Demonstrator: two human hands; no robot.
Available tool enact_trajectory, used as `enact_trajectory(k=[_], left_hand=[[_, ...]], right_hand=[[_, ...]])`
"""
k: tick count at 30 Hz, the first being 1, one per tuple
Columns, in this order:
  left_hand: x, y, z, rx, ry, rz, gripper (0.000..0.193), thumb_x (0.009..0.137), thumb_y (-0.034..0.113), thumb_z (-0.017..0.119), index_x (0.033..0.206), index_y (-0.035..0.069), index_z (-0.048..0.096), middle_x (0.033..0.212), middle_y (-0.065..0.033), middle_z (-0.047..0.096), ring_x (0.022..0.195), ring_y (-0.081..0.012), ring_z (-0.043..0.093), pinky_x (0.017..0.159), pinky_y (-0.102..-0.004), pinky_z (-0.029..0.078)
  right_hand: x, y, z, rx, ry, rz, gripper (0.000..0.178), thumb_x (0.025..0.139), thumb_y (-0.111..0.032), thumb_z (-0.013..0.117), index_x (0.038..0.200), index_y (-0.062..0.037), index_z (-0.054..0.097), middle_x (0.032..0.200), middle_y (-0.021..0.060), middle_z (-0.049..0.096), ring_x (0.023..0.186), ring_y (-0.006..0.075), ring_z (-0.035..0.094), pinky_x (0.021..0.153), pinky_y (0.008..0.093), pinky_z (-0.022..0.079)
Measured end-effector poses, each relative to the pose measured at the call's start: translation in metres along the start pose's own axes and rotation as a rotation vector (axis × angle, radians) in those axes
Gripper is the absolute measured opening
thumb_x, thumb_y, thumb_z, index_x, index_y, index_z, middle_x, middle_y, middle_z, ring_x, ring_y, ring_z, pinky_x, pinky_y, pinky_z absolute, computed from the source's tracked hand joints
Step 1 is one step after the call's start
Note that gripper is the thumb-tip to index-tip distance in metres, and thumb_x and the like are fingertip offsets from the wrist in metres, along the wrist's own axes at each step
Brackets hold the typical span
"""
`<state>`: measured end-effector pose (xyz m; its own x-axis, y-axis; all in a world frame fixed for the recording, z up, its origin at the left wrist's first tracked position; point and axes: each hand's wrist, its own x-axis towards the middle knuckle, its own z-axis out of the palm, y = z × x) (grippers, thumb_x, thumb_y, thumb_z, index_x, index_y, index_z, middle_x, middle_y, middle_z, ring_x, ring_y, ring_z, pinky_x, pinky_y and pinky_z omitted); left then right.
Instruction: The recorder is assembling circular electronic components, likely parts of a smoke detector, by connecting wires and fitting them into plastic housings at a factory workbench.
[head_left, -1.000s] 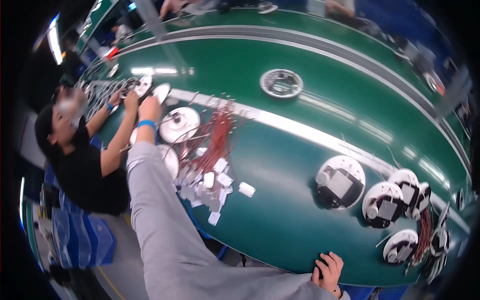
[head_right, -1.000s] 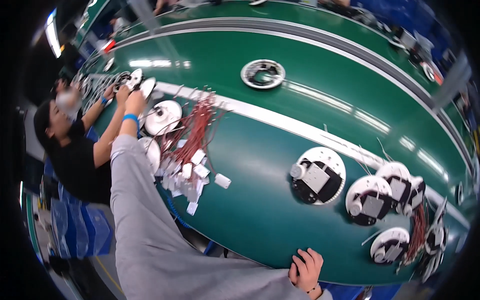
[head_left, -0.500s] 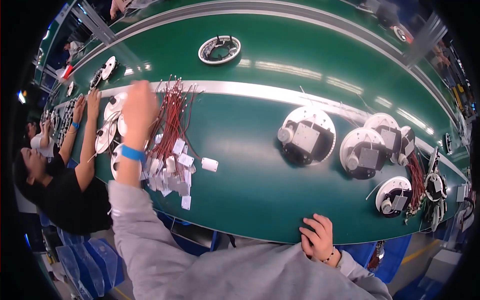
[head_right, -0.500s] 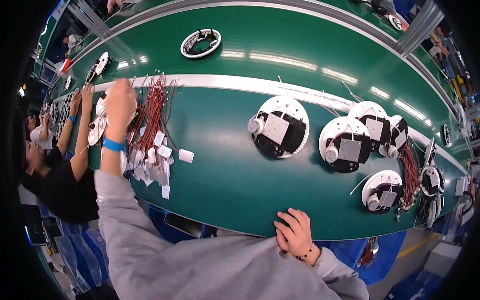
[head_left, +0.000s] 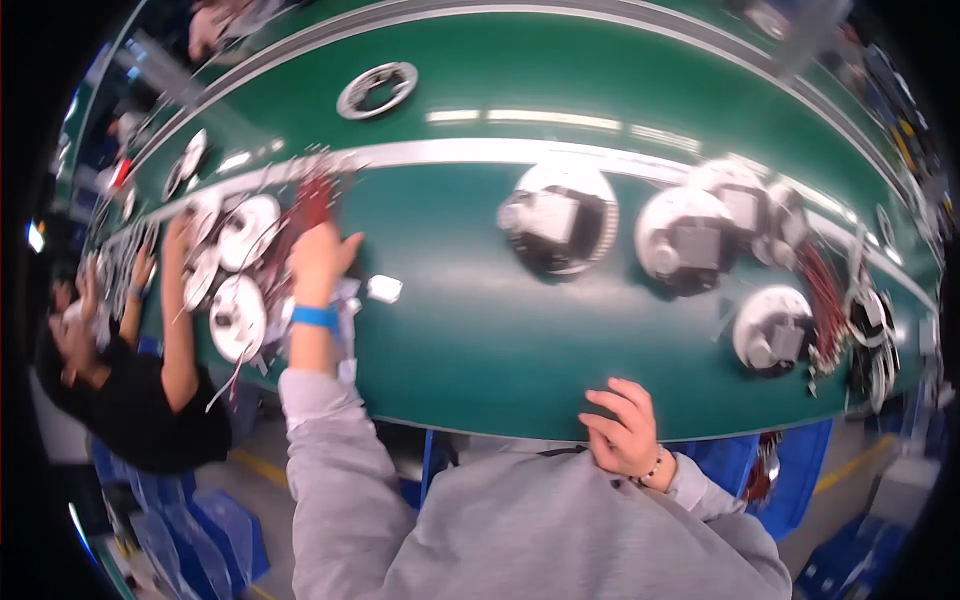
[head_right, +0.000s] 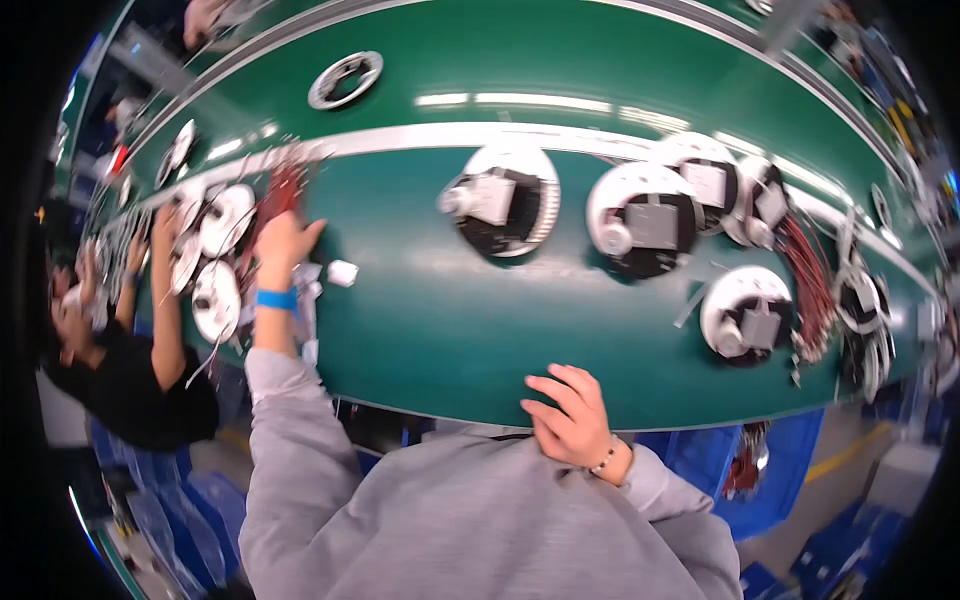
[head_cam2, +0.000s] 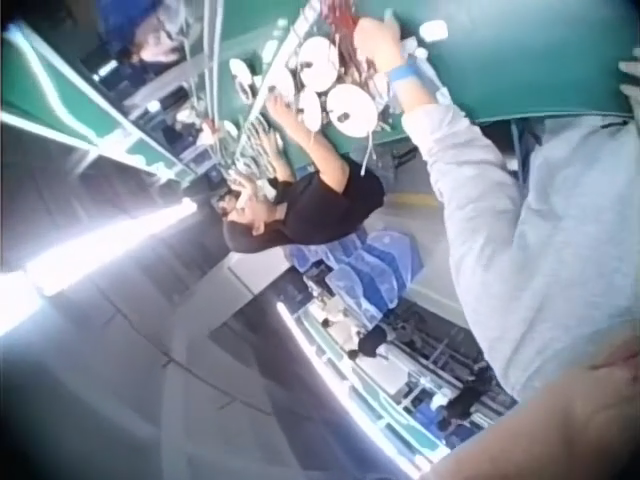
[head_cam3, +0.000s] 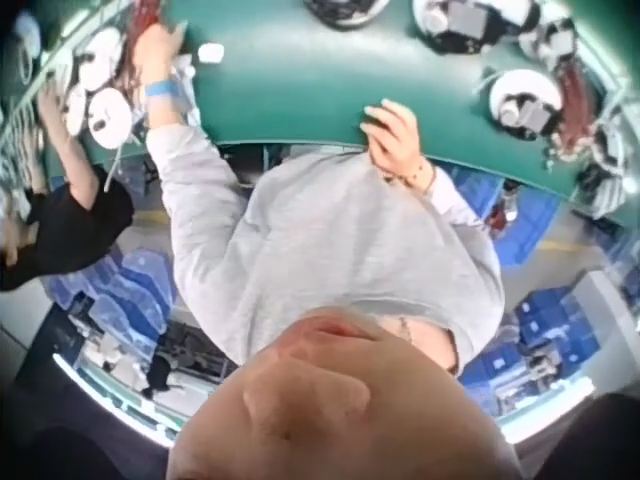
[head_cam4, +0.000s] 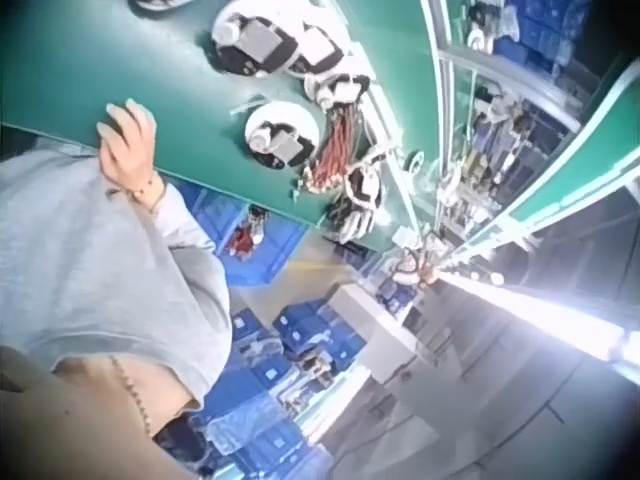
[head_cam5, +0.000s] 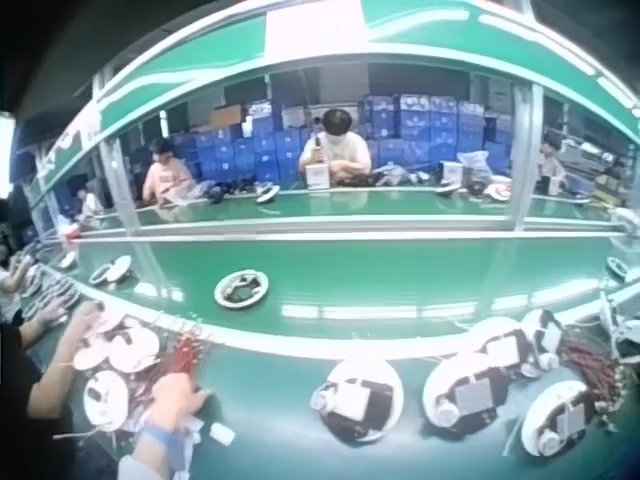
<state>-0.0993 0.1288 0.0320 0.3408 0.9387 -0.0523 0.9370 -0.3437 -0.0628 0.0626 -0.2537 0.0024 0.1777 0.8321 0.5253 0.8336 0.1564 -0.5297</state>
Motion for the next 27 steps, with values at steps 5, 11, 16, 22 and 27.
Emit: enact_trajectory(k=[5,11,16,22,27], left_hand=[[0.046,-0.093,0.061,-0.189,0.107,0.218,0.038,0.073,0.029,0.06,0.061,-0.006,0.052,0.057,-0.022,0.052,0.051,-0.0324,0.052,0.05,-0.0427,0.039],[0.062,-0.092,0.08,-0.417,0.124,0.421,0.021,0.074,0.012,0.053,0.061,-0.004,0.047,0.049,-0.0079,0.047,0.041,-0.0153,0.046,0.04,-0.0299,0.037],[-0.003,-0.043,-0.013,-1.047,0.114,0.281,0.016,0.086,0.016,0.045,0.076,0.003,0.046,0.069,-0.005,0.053,0.058,-0.0093,0.05,0.05,-0.0195,0.04],[-0.045,-0.015,-0.057,-1.522,0.123,0.158,0.022,0.089,0.023,0.042,0.089,0.002,0.048,0.082,-0.005,0.055,0.069,-0.0105,0.052,0.059,-0.0209,0.042],[-0.05,-0.006,-0.049,-1.683,0.096,0.184,0.019,0.09,0.021,0.041,0.096,0.004,0.046,0.066,-0.0001,0.045,0.054,-0.0081,0.042,0.051,-0.02,0.036]], right_hand=[[0.011,0.005,-0.015,0.095,0.119,-0.045,0.026,0.06,0.0,0.056,0.085,-0.0061,0.06,0.102,0.0107,0.056,0.094,0.03,0.052,0.074,0.0387,0.044],[-0.006,0.052,-0.115,-0.561,0.337,0.067,0.02,0.06,-0.002,0.054,0.078,-0.008,0.06,0.082,0.0078,0.062,0.07,0.0238,0.06,0.058,0.0344,0.046],[-0.044,0.133,-0.256,-0.806,0.552,0.744,0.016,0.066,-0.008,0.063,0.081,-0.0018,0.062,0.076,0.0133,0.061,0.066,0.0243,0.06,0.06,0.0301,0.048],[-0.067,0.211,-0.284,-0.803,0.043,1.188,0.017,0.061,-0.021,0.068,0.073,-0.0096,0.065,0.077,0.0124,0.062,0.076,0.0275,0.06,0.071,0.0358,0.047],[-0.077,0.227,-0.284,-0.809,0.11,1.005,0.009,0.062,-0.009,0.058,0.067,-0.0043,0.062,0.076,0.018,0.06,0.076,0.0315,0.059,0.072,0.0388,0.047]])
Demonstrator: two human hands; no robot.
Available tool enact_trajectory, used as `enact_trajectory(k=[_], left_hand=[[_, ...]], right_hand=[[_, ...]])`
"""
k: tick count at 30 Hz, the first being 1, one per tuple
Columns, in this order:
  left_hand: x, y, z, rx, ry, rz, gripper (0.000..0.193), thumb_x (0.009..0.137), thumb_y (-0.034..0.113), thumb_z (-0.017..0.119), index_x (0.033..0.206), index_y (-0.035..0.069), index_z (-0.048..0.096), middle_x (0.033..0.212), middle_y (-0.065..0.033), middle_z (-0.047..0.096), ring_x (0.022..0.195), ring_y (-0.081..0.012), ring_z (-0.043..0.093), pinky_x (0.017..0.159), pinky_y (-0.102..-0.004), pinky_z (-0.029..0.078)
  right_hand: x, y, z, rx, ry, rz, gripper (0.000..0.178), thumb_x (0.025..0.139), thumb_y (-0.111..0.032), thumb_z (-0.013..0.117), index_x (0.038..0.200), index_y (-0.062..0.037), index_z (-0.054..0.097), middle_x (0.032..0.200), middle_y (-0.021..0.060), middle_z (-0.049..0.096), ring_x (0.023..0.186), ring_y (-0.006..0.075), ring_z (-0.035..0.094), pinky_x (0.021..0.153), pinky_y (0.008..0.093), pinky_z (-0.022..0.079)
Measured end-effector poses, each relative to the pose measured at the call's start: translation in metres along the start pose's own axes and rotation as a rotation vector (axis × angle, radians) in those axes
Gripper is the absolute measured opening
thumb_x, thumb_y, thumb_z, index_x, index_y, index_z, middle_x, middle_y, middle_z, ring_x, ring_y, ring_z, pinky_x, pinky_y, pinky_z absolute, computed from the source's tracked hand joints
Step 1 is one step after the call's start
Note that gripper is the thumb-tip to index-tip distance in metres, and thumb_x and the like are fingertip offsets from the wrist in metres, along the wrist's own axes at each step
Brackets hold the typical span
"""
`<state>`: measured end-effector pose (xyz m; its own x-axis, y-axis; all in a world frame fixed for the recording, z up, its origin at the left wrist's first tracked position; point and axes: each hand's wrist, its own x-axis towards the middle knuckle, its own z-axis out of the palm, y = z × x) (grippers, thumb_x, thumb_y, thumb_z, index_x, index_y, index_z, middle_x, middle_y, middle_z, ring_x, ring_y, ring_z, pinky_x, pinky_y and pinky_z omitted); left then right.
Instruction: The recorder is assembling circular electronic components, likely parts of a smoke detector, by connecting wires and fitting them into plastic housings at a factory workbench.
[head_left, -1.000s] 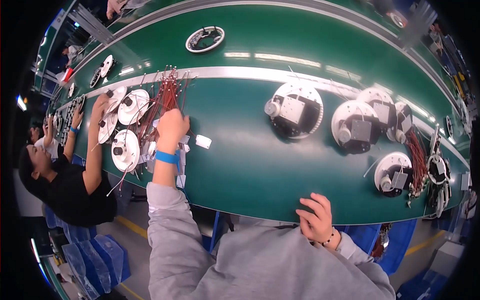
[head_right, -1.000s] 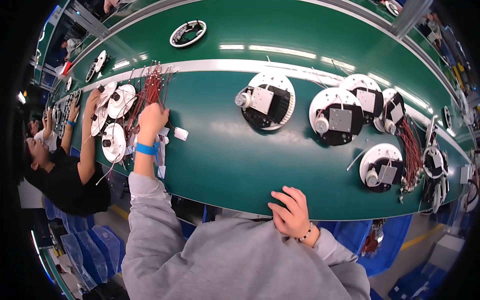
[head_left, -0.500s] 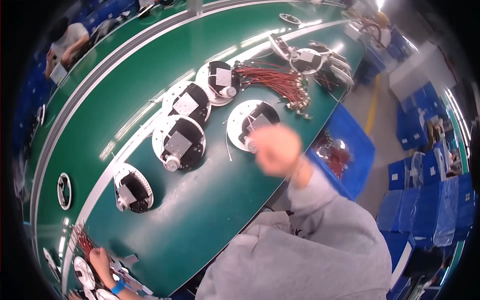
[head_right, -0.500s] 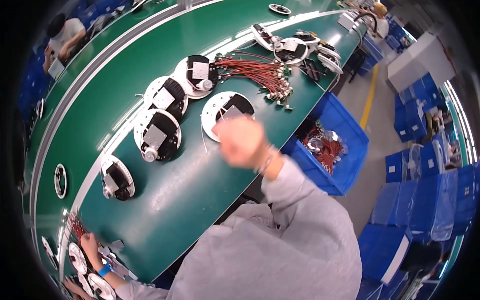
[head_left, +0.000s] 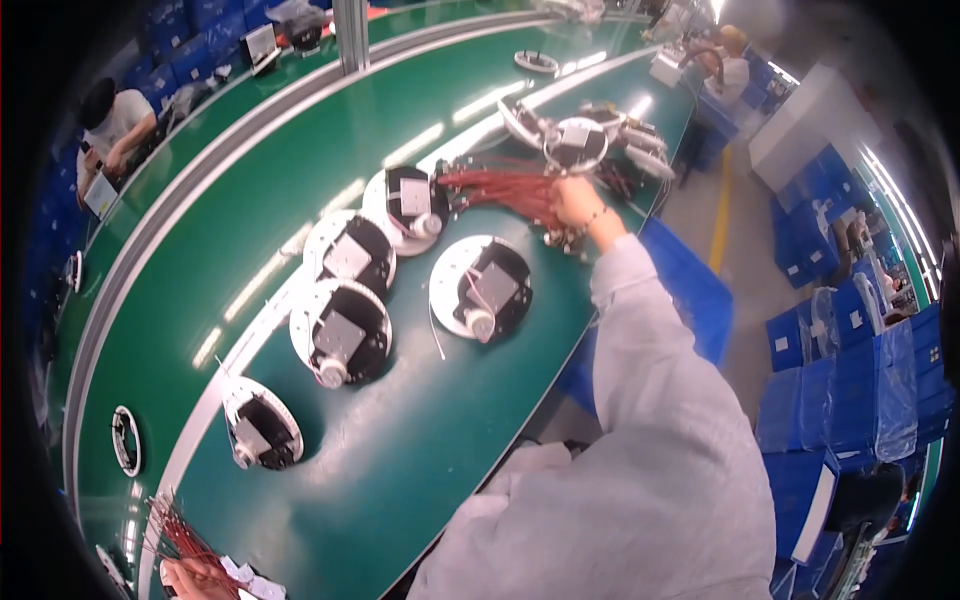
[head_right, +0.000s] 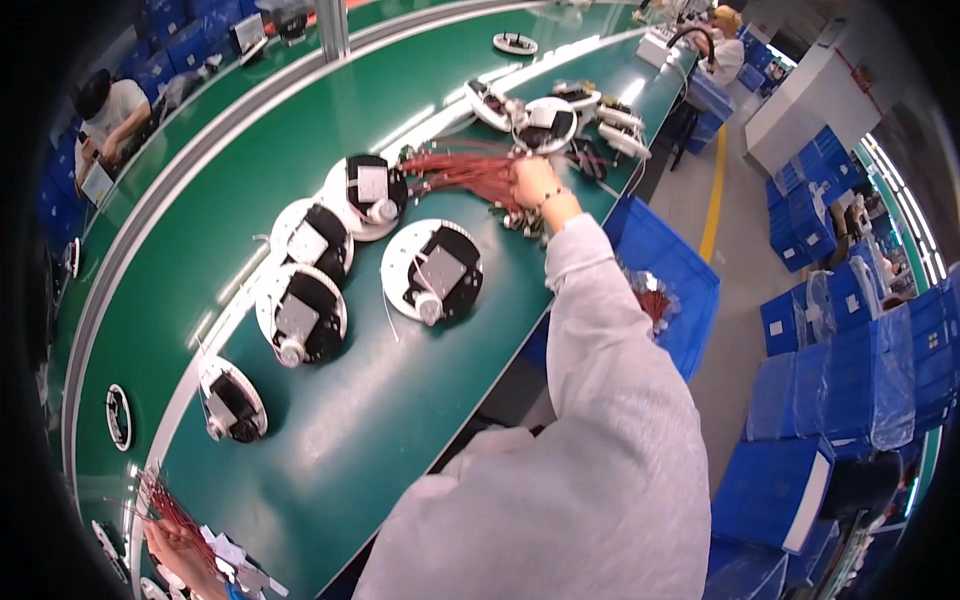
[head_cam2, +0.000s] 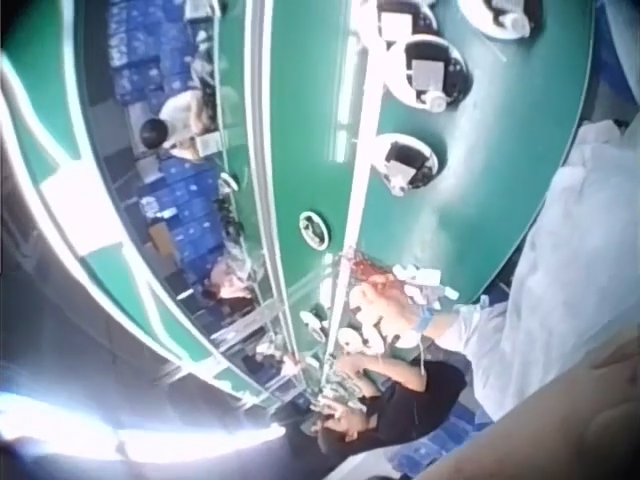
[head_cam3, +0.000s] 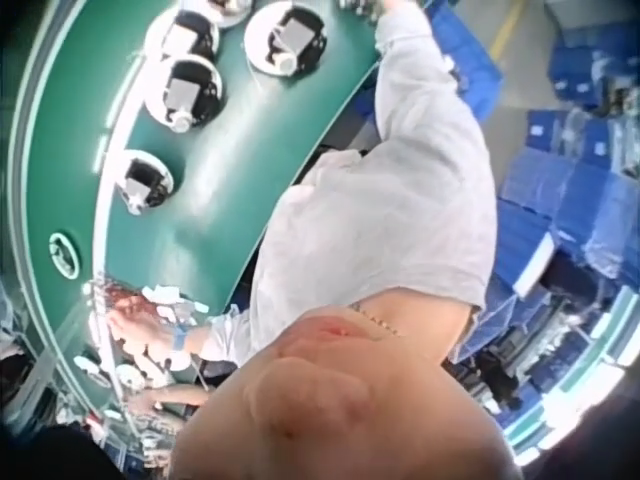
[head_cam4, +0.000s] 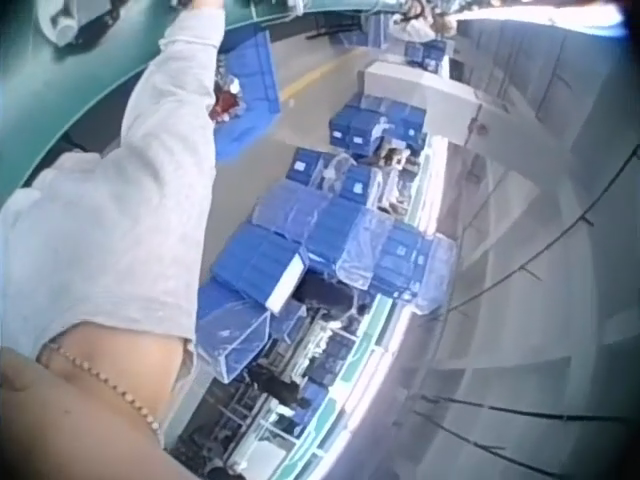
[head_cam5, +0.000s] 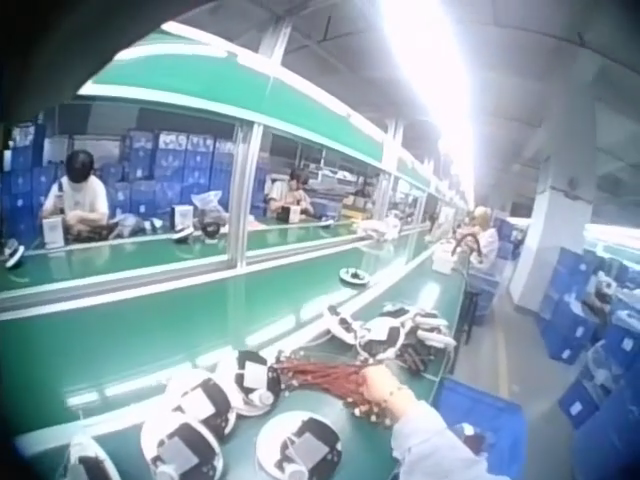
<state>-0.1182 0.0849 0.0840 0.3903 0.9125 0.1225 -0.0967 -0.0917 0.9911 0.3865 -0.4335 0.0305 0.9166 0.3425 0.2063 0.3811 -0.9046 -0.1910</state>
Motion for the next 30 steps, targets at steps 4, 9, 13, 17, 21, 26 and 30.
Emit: enact_trajectory(k=[4,9,13,17,21,26,30], left_hand=[[0.013,-0.012,0.018,-0.09,-0.106,-0.011,0.02,0.09,0.021,0.042,0.102,0.005,0.044,0.062,0.0025,0.038,0.05,-0.0043,0.036,0.045,-0.0164,0.031],[0.035,-0.03,0.036,-0.138,-0.241,-0.012,0.028,0.09,0.02,0.043,0.112,0.005,0.042,0.062,0.004,0.034,0.049,-0.0016,0.032,0.042,-0.0136,0.027],[0.029,-0.022,0.03,-0.075,-0.32,-0.093,0.041,0.089,0.018,0.044,0.127,0.006,0.034,0.065,0.0054,0.034,0.05,0.0005,0.031,0.042,-0.0113,0.027],[0.015,-0.012,0.061,-0.085,-0.329,-0.057,0.044,0.089,0.016,0.044,0.13,0.007,0.03,0.07,0.0062,0.039,0.055,0.0013,0.036,0.045,-0.0098,0.029],[0.01,-0.009,0.047,-0.259,-0.492,-0.139,0.037,0.089,0.013,0.043,0.123,0.001,0.036,0.091,0.0002,0.051,0.067,-0.0016,0.045,0.056,-0.012,0.037],[0.024,-0.031,0.065,-0.664,-0.339,-0.445,0.035,0.088,0.005,0.042,0.12,-0.006,0.037,0.094,-0.0032,0.051,0.081,-0.0097,0.049,0.072,-0.0203,0.043],[0.012,-0.017,0.126,-0.994,-0.625,-0.462,0.016,0.086,0.008,0.046,0.097,-0.003,0.05,0.095,-0.0108,0.056,0.087,-0.0191,0.054,0.079,-0.0288,0.045]], right_hand=[[-0.009,-0.011,-0.006,-0.223,-0.097,0.116,0.017,0.06,-0.01,0.064,0.077,-0.007,0.064,0.078,0.0164,0.061,0.078,0.03,0.059,0.071,0.0367,0.047],[0.003,0.005,-0.022,-0.149,0.021,0.073,0.007,0.058,-0.011,0.062,0.062,-0.0056,0.064,0.066,0.0164,0.06,0.066,0.0314,0.059,0.066,0.0354,0.049],[0.007,-0.044,-0.087,-0.261,0.029,0.006,0.009,0.062,-0.01,0.055,0.061,-0.0034,0.062,0.067,0.0194,0.058,0.065,0.0335,0.058,0.064,0.0378,0.049],[0.023,-0.045,-0.103,-0.353,0.171,-0.053,0.01,0.064,-0.009,0.055,0.063,-0.0017,0.062,0.068,0.0199,0.058,0.068,0.0354,0.057,0.066,0.0401,0.047],[0.04,-0.077,-0.115,-0.276,0.394,-0.094,0.015,0.069,-0.015,0.054,0.067,-0.0015,0.06,0.067,0.0209,0.057,0.069,0.0363,0.057,0.066,0.0423,0.046],[0.02,-0.103,-0.156,0.188,0.849,-0.04,0.026,0.078,-0.026,0.059,0.091,-0.0045,0.061,0.085,0.0103,0.063,0.077,0.0199,0.059,0.068,0.0297,0.046],[-0.023,-0.178,-0.128,1.256,0.321,-0.428,0.015,0.083,-0.016,0.055,0.089,-0.0021,0.056,0.067,0.0019,0.053,0.057,0.0083,0.05,0.051,0.0191,0.04]])
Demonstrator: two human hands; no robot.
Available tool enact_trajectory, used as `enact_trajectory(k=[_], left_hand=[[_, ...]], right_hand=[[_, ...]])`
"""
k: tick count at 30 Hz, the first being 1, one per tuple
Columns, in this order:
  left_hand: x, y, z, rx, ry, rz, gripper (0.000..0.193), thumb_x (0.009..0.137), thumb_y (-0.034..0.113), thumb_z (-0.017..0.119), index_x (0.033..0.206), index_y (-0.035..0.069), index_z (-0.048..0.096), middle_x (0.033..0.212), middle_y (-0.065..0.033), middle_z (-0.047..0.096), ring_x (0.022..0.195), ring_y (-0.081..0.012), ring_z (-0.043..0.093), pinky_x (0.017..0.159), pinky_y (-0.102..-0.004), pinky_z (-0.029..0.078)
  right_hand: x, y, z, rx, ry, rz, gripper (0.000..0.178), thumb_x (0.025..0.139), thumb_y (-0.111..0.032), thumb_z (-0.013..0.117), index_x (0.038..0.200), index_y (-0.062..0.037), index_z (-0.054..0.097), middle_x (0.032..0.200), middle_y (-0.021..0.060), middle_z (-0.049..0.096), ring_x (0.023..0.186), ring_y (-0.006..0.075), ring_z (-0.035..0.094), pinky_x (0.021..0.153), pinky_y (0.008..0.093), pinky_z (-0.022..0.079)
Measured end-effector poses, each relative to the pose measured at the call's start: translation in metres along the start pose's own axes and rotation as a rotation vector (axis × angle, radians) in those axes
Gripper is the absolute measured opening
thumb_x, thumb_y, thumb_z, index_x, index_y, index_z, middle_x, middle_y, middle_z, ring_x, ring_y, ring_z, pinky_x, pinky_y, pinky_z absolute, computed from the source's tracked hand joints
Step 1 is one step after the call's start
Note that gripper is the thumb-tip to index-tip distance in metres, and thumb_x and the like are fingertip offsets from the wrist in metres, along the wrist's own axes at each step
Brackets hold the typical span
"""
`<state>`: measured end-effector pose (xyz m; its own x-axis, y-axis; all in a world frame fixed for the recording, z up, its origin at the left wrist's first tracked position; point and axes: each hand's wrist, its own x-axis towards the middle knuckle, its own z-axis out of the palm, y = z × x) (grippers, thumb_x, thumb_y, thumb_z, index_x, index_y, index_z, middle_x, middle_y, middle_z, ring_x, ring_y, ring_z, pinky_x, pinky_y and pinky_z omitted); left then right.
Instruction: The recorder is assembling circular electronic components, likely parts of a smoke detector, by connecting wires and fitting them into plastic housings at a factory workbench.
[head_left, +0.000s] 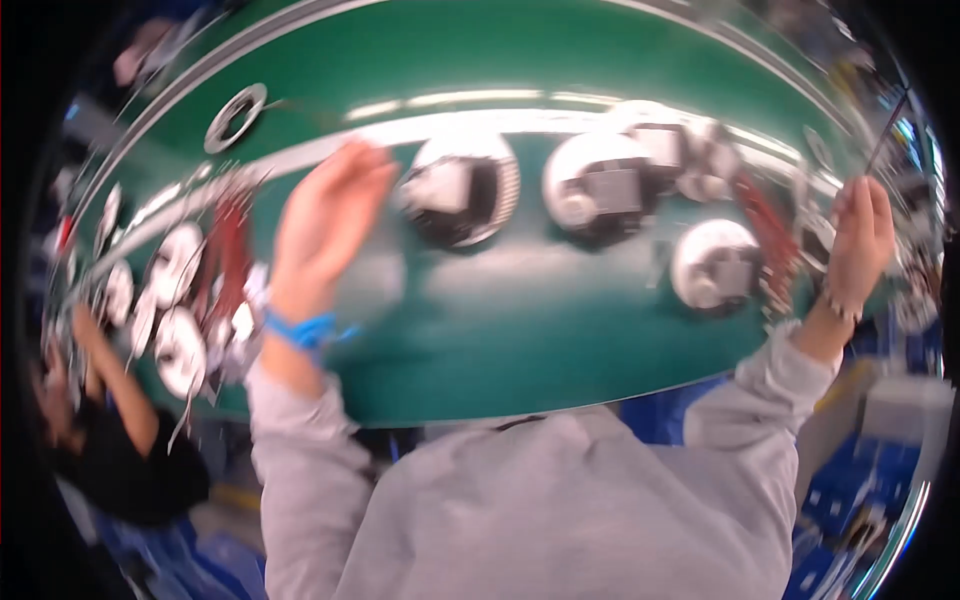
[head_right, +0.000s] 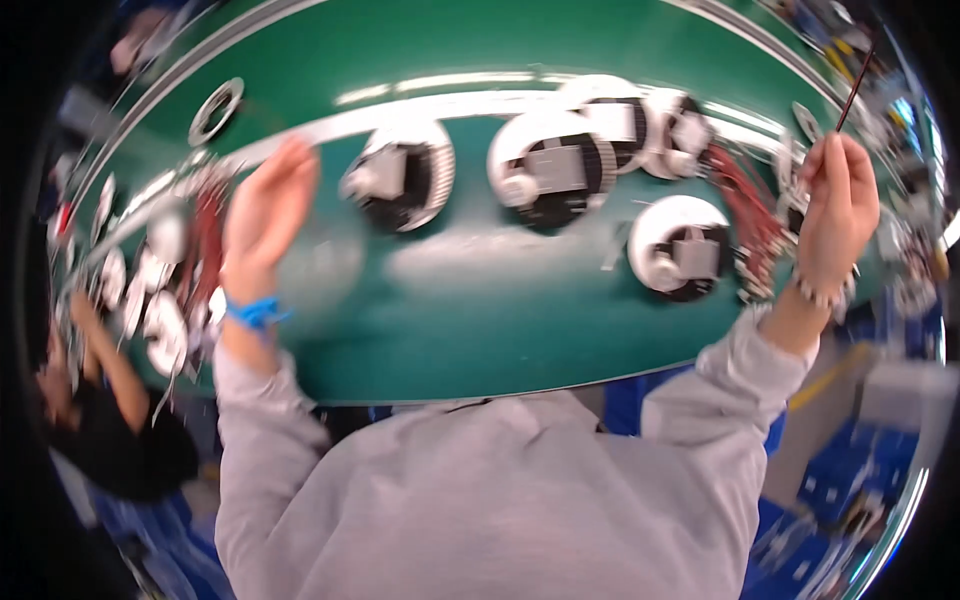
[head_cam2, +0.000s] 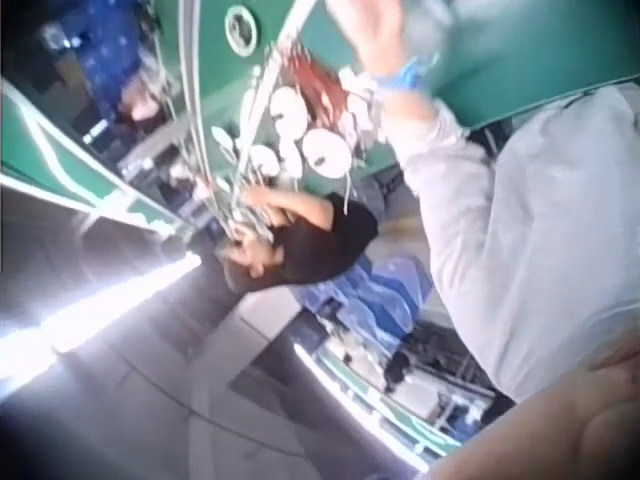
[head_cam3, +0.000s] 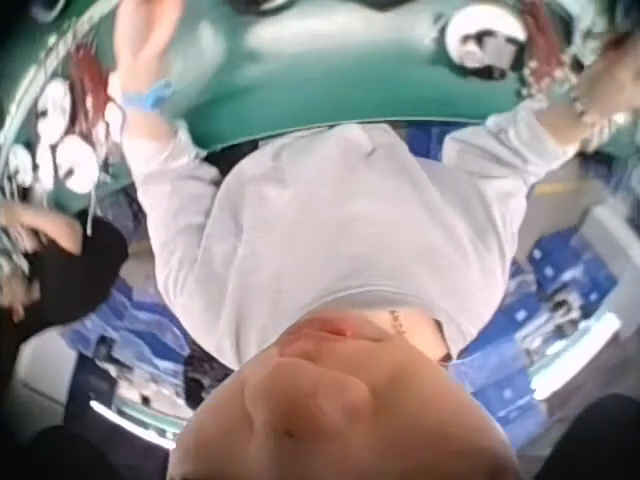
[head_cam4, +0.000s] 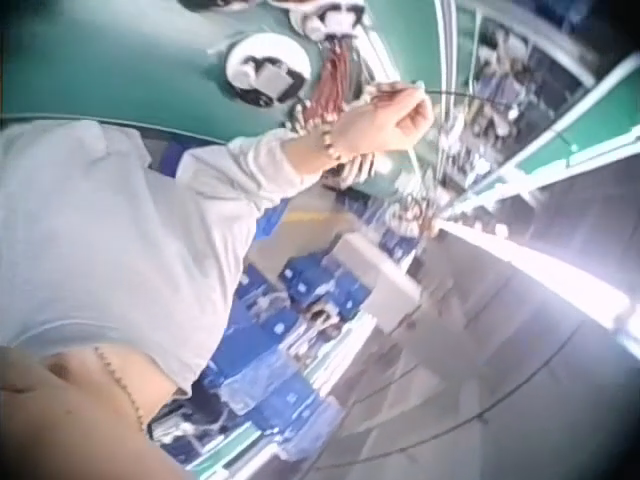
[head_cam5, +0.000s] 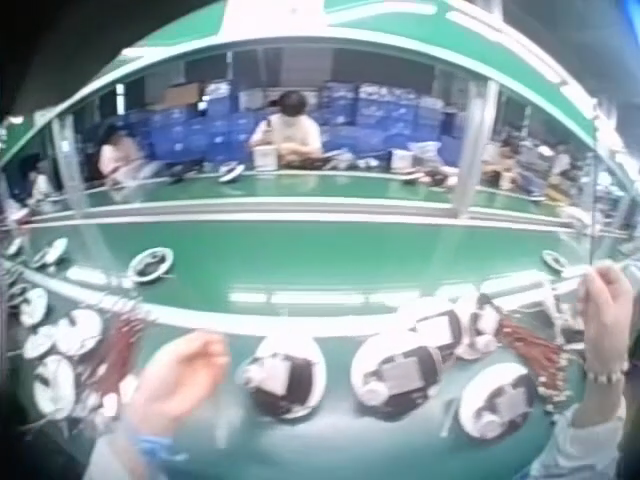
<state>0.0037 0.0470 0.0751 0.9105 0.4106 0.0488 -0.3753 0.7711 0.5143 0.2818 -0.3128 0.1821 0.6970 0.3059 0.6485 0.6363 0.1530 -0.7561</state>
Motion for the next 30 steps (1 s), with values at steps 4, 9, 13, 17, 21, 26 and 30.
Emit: enact_trajectory(k=[4,9,13,17,21,26,30], left_hand=[[-0.014,-0.034,0.038,0.234,0.009,0.024,0.019,0.088,0.016,0.042,0.097,0.001,0.051,0.111,-0.0178,0.05,0.106,-0.0286,0.048,0.087,-0.0373,0.043],[-0.023,-0.075,0.061,0.332,0.055,0.079,0.017,0.09,0.017,0.038,0.098,0.003,0.045,0.107,-0.018,0.053,0.1,-0.026,0.052,0.085,-0.0366,0.043],[-0.037,-0.083,0.049,0.383,0.115,0.185,0.019,0.089,0.011,0.042,0.101,-0.002,0.044,0.084,-0.0105,0.058,0.08,-0.0161,0.057,0.074,-0.0271,0.045],[-0.045,-0.085,0.04,0.465,0.146,0.212,0.021,0.088,0.009,0.043,0.102,-0.005,0.05,0.076,-0.0057,0.056,0.076,-0.0135,0.057,0.069,-0.0257,0.048],[-0.057,-0.082,0.039,0.625,0.133,0.151,0.02,0.089,0.009,0.042,0.099,-0.006,0.05,0.073,-0.0063,0.054,0.072,-0.0143,0.056,0.074,-0.0291,0.048],[-0.078,-0.111,0.037,0.599,0.03,-0.163,0.02,0.088,0.008,0.043,0.099,-0.006,0.051,0.077,-0.0062,0.056,0.078,-0.0138,0.057,0.076,-0.0283,0.048],[-0.08,-0.108,0.032,0.61,-0.007,-0.157,0.019,0.089,0.008,0.043,0.098,-0.006,0.052,0.078,-0.0063,0.058,0.079,-0.0136,0.057,0.075,-0.0272,0.047]], right_hand=[[-0.078,-0.013,0.144,0.158,-0.358,0.378,0.006,0.08,-0.011,0.055,0.082,-0.0055,0.054,0.062,-0.0007,0.05,0.049,0.0046,0.047,0.04,0.0149,0.036],[-0.136,-0.006,0.214,0.641,-0.574,0.698,0.008,0.081,-0.007,0.054,0.079,-0.0003,0.05,0.064,0.0065,0.054,0.048,0.0127,0.053,0.042,0.0228,0.045],[-0.154,-0.012,0.223,0.663,-0.576,0.832,0.017,0.082,-0.008,0.054,0.096,0.0011,0.053,0.072,0.0046,0.058,0.055,0.0075,0.053,0.048,0.0206,0.047],[-0.151,-0.004,0.217,0.29,-0.76,0.421,0.011,0.079,-0.005,0.057,0.086,0.0027,0.061,0.078,0.0054,0.059,0.068,0.011,0.057,0.06,0.0215,0.046],[-0.123,-0.003,0.214,0.436,-0.568,0.415,0.019,0.079,-0.004,0.055,0.096,0.0022,0.059,0.067,0.0013,0.052,0.051,0.0055,0.043,0.047,0.0183,0.036],[-0.11,-0.008,0.204,0.608,-0.77,0.679,0.017,0.081,-0.008,0.053,0.093,0.0011,0.059,0.068,0.0037,0.049,0.044,0.0052,0.039,0.041,0.0187,0.033],[-0.116,0.002,0.203,0.866,-0.657,0.634,0.014,0.083,-0.013,0.053,0.073,-0.0038,0.053,0.067,0.0053,0.044,0.047,0.0086,0.041,0.041,0.0191,0.034]])
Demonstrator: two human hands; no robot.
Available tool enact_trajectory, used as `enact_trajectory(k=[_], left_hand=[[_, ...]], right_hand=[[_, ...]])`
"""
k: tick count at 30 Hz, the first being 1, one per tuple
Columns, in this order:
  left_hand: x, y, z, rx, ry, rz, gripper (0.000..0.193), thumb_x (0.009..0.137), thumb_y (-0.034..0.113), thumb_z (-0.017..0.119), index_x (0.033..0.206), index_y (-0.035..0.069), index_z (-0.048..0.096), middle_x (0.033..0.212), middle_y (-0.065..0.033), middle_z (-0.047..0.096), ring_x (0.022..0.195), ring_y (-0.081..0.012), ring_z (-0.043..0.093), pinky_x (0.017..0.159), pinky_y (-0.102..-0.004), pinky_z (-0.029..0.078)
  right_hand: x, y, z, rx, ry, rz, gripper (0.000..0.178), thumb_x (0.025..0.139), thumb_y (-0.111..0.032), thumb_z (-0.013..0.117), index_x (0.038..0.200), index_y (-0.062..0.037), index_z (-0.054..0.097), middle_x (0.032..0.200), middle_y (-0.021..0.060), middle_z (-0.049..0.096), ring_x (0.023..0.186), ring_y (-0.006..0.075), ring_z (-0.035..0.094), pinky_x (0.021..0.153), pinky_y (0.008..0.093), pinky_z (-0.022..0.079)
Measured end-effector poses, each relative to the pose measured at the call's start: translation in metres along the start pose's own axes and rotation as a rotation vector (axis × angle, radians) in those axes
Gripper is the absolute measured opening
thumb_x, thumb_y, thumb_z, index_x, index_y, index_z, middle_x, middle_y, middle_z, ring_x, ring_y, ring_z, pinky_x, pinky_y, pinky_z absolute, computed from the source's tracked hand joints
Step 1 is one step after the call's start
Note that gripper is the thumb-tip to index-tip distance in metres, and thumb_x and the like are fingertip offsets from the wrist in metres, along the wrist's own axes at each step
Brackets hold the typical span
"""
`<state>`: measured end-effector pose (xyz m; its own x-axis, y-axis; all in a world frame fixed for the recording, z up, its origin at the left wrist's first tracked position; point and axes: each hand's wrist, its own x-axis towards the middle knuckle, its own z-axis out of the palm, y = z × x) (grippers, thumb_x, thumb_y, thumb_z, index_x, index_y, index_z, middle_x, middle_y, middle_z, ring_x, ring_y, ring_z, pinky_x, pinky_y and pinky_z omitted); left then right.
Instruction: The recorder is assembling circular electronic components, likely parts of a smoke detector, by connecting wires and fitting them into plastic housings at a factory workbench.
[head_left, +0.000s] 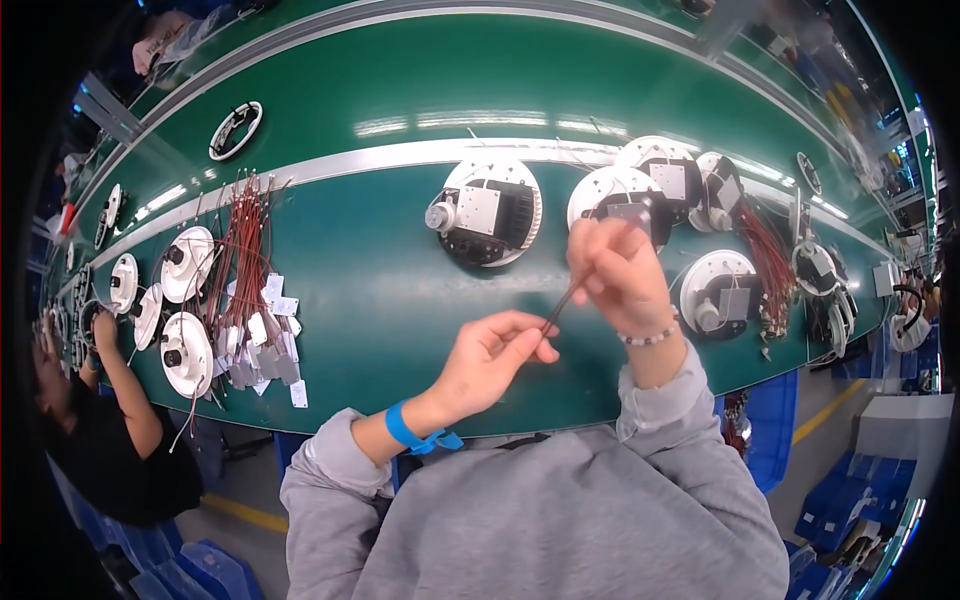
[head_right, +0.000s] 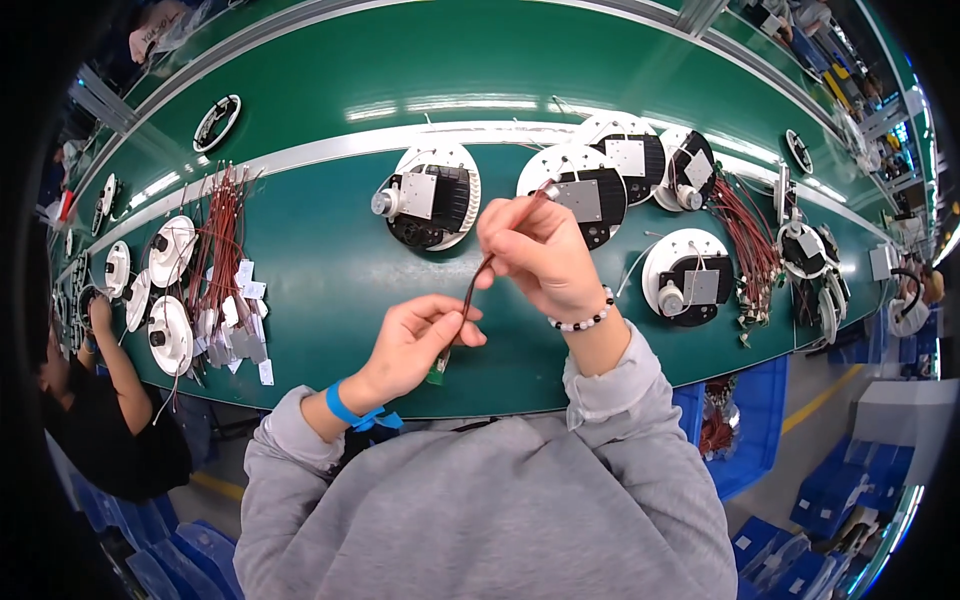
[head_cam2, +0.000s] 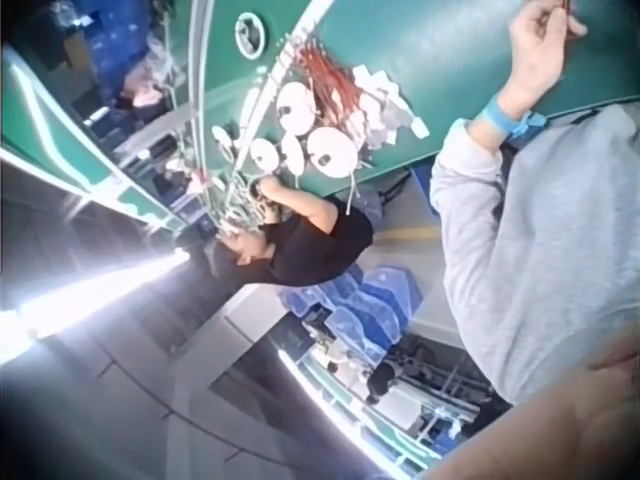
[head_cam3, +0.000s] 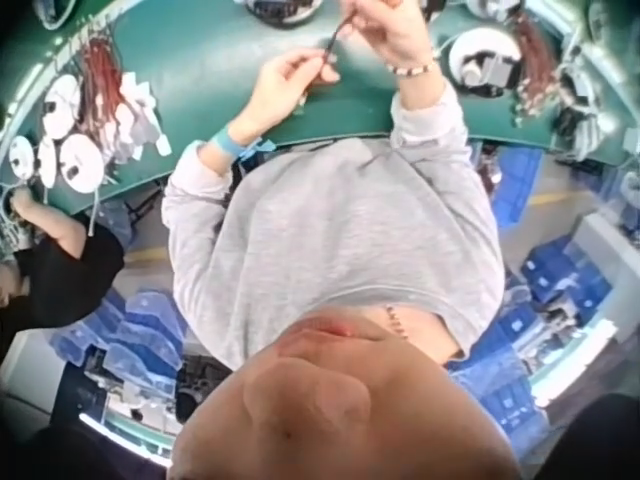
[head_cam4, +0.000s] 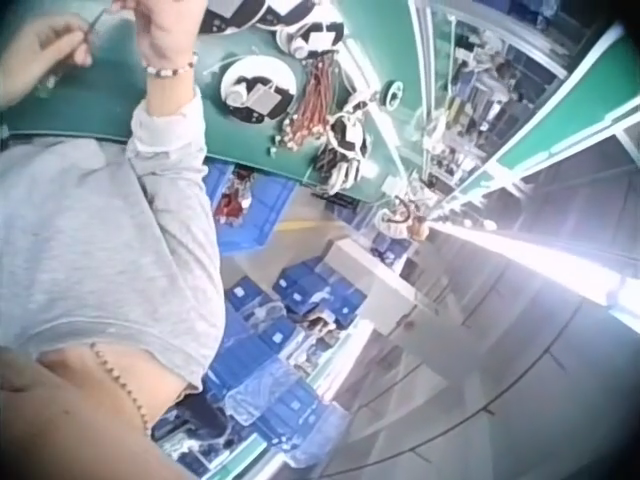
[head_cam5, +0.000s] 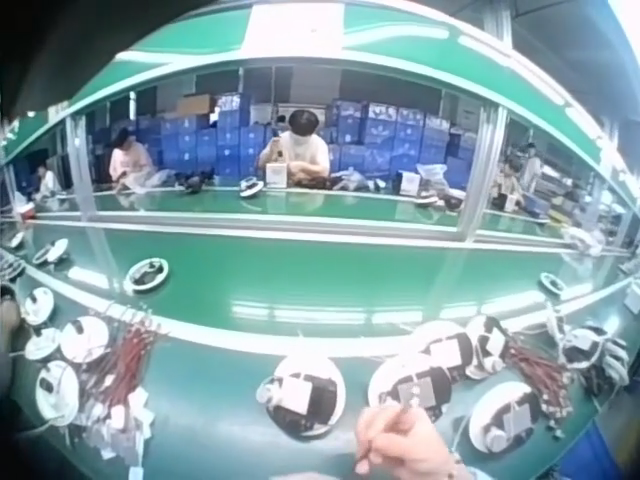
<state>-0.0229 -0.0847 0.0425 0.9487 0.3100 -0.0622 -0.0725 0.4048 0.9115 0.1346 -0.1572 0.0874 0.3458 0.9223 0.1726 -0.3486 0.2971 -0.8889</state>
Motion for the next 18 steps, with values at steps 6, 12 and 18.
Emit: enact_trajectory(k=[6,12,18], left_hand=[[-0.001,0.012,-0.003,0.271,-0.028,0.067,0.017,0.085,0.008,0.048,0.093,-0.004,0.057,0.077,-0.0088,0.062,0.071,-0.0147,0.06,0.066,-0.0257,0.048],[0.006,0.028,-0.022,0.958,-0.19,0.254,0.013,0.075,0.01,0.058,0.084,0.003,0.064,0.076,-0.0129,0.063,0.066,-0.0268,0.061,0.059,-0.0302,0.048],[0.025,0.066,-0.06,0.893,0.191,0.31,0.015,0.08,0.005,0.053,0.09,-0.003,0.06,0.08,-0.0092,0.064,0.074,-0.0135,0.06,0.066,-0.0243,0.048]], right_hand=[[0.009,0.021,-0.007,-0.231,0.32,-0.101,0.024,0.087,-0.019,0.048,0.074,0.0002,0.056,0.091,0.0095,0.053,0.069,0.0114,0.052,0.062,0.0217,0.041],[0.06,0.078,-0.019,-1.146,0.53,-0.502,0.027,0.088,-0.017,0.042,0.073,0.003,0.052,0.084,0.0128,0.059,0.07,0.0219,0.055,0.062,0.03,0.042],[0.083,0.08,-0.009,-1.292,0.644,-0.42,0.024,0.085,-0.015,0.044,0.067,-0.0002,0.049,0.058,0.0165,0.053,0.054,0.0349,0.051,0.05,0.039,0.039]])
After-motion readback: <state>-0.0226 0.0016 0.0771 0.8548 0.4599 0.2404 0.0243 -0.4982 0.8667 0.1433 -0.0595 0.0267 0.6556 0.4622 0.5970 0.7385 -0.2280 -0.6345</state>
